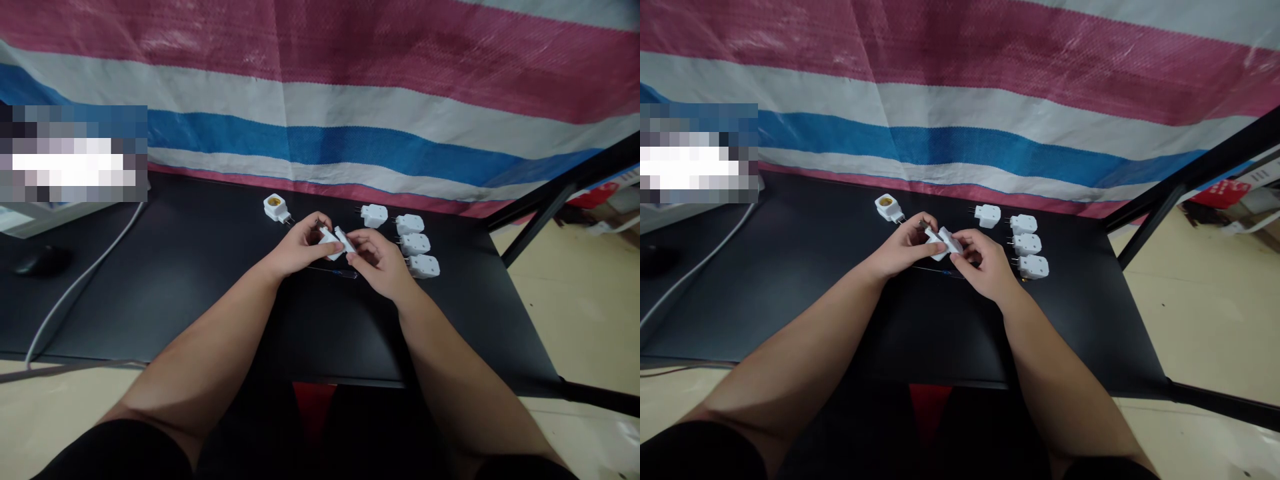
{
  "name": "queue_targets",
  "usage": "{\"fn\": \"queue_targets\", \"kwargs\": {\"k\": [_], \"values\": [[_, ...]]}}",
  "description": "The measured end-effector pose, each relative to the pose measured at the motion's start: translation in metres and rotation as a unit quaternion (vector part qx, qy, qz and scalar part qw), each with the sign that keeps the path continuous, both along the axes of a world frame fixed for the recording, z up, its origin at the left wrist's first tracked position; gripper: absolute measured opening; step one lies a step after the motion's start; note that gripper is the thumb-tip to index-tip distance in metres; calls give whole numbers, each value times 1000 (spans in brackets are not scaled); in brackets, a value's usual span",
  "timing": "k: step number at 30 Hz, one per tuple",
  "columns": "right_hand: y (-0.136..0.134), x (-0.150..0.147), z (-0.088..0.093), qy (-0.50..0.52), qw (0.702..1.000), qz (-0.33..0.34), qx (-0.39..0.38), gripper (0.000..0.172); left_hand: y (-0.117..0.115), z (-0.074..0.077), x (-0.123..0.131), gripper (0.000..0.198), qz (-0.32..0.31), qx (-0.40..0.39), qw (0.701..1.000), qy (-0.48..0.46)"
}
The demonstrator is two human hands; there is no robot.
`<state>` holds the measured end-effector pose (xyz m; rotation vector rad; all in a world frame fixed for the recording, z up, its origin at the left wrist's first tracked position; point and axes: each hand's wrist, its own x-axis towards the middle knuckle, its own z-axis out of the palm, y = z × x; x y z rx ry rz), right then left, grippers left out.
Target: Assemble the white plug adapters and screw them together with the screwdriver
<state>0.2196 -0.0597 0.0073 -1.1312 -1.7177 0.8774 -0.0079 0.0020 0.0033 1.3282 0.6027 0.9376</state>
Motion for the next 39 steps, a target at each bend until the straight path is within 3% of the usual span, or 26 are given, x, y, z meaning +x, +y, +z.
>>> {"fn": "queue_targets", "kwargs": {"k": [39], "values": [[0, 0, 2, -6, 1000, -9, -1, 25, 2, -1, -1, 46, 0, 15, 1000, 11]]}}
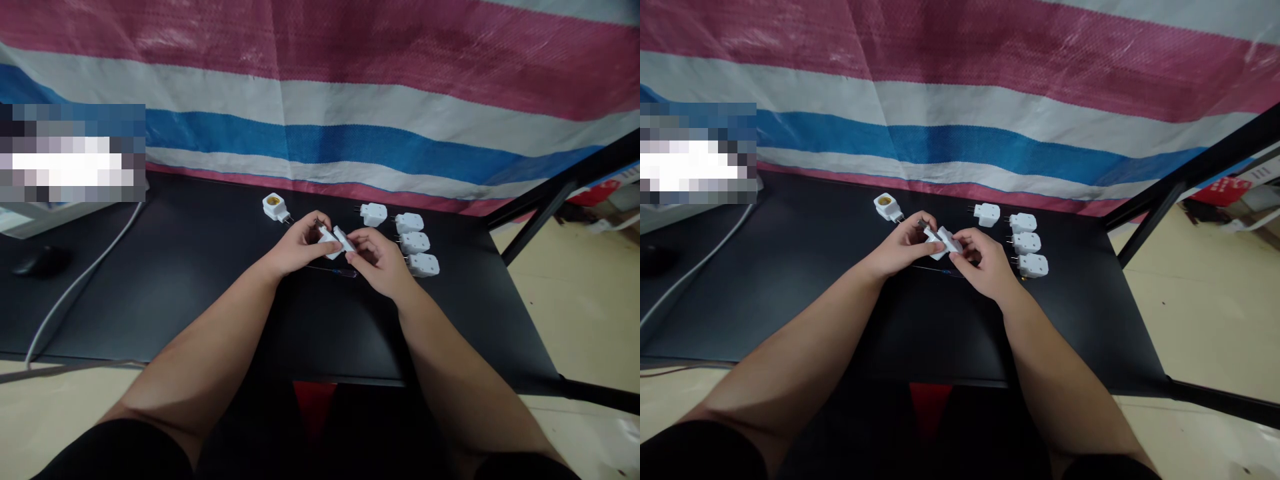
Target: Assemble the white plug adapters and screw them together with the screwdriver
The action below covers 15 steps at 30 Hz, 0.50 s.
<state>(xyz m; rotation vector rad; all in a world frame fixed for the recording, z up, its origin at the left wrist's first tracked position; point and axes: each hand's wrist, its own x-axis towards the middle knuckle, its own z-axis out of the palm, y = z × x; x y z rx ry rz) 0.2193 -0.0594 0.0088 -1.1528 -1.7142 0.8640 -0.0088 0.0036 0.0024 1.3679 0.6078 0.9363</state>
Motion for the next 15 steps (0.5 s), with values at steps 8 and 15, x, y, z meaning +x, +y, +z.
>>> {"fn": "queue_targets", "kwargs": {"k": [8, 15], "values": [[2, 9, -2, -74, 993, -89, 15, 19, 3, -2, -3, 44, 38, 20, 999, -15], [2, 10, -1, -148, 978, -130, 65, 15, 7, -6, -1, 48, 57, 41, 997, -35]]}}
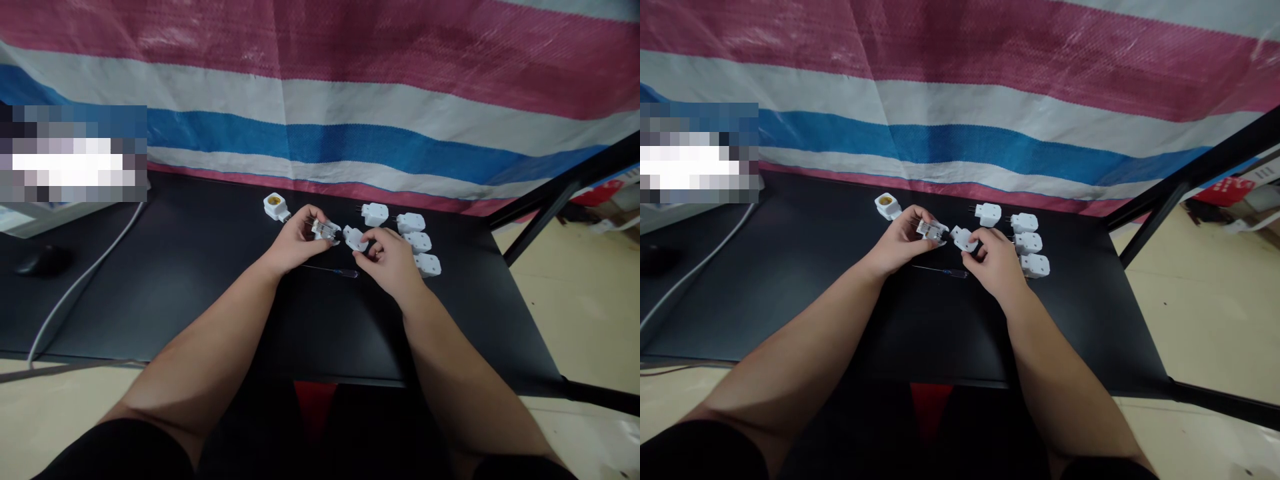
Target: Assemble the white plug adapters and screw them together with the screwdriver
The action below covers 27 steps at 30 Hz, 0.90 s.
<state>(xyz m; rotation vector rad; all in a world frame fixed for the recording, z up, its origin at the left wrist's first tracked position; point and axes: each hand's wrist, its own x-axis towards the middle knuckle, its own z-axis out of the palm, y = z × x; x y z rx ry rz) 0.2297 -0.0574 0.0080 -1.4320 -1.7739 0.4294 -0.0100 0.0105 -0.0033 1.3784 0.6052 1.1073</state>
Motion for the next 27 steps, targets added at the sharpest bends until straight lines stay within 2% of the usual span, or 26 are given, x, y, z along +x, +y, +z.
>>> {"fn": "queue_targets", "kwargs": {"k": [3, 8, 12, 14, 17, 19, 23, 27], "values": [[1, 2, -3, -28, 1000, 3, -10, 17, 1, -2, -1, 50, 17, 7, 1000, -10], [0, 2, -6, -35, 997, 47, -55, 21, 2, -2, -2, 55, 29, 13, 999, -4], [-3, -2, 0, 22, 999, 38, 4, 29, -1, 1, -2, 67, 18, 18, 999, 42], [-4, -5, 2, 48, 997, 57, 25, 32, -3, 1, -2, 72, 2, 41, 997, 70], [-5, -7, 3, 61, 992, 110, 31, 31, -6, -1, -1, 64, -15, 95, 990, 105], [-5, -8, 1, 63, 990, 122, 26, 28, -7, -3, -1, 59, -26, 102, 988, 113], [-3, -7, 0, 75, 989, 123, 30, 23, -8, -3, 0, 57, -84, 26, 993, 78], [-5, -7, 4, 26, 991, 121, 52, 20, -7, 1, -2, 48, -152, -80, 984, 44]]}}
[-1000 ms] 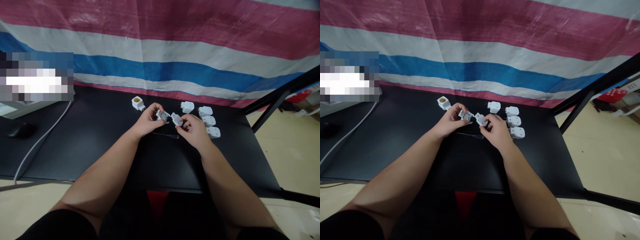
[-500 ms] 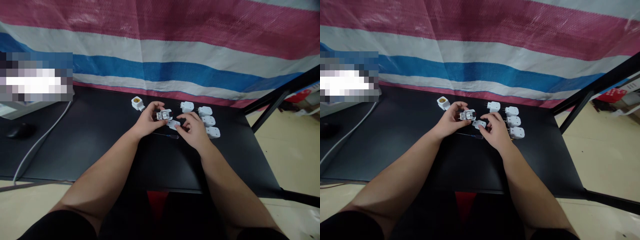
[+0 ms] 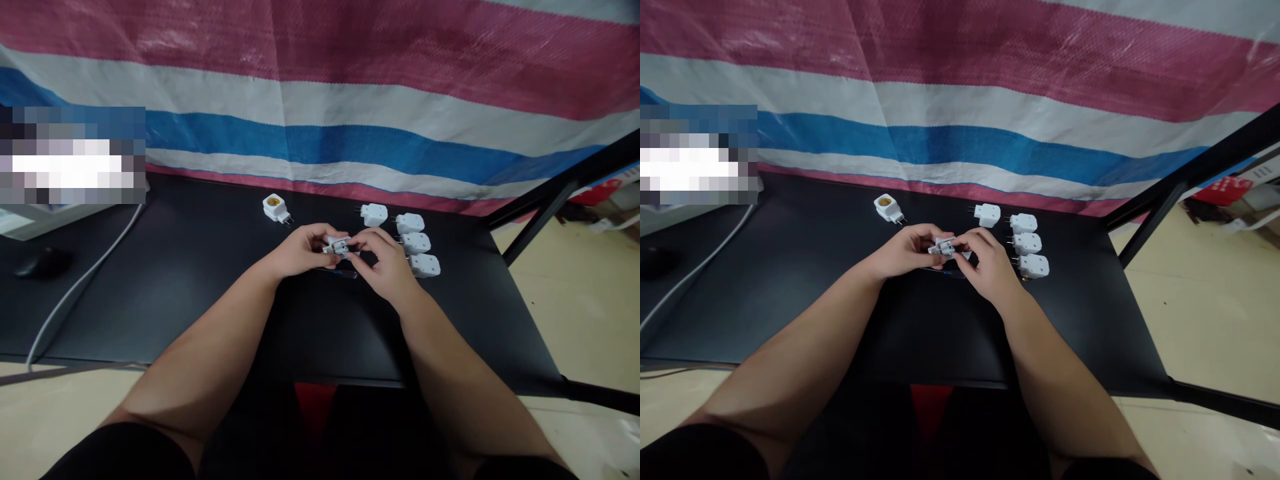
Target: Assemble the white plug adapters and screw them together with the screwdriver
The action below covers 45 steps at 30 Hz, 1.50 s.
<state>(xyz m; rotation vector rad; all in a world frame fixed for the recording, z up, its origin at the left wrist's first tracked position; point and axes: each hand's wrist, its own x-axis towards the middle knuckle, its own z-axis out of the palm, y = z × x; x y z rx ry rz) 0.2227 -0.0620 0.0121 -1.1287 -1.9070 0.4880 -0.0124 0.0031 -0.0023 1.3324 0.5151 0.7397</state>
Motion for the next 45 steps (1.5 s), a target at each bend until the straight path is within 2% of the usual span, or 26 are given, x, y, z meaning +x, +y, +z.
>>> {"fn": "queue_targets", "kwargs": {"k": [4, 17, 20, 26, 31, 35, 40, 45], "values": [[-2, -3, 3, -32, 999, -13, 17, 18, 0, 4, -3, 44, 0, -49, 999, 2], [-1, -13, 1, -24, 997, -29, 67, 16, -2, 7, 0, 41, 57, -103, 992, 36], [-2, -16, 3, -11, 999, -25, 46, 16, -1, 7, 1, 40, 69, -115, 991, 24], [-1, -14, -3, 81, 996, -7, -30, 15, -1, 8, 1, 42, 76, -135, 988, -15], [-2, -15, -4, 98, 993, 1, -59, 9, -1, 9, 2, 40, 81, -138, 987, -22], [-3, -17, -4, 101, 989, -14, -105, 14, -2, 9, 2, 39, 81, -134, 987, -26], [-3, -19, -6, 130, 978, -32, -159, 28, -3, 11, 1, 39, 60, -142, 988, -33], [-3, -19, -5, 102, 983, -26, -151, 29, -2, 8, 1, 42, 48, -127, 990, -28]]}}
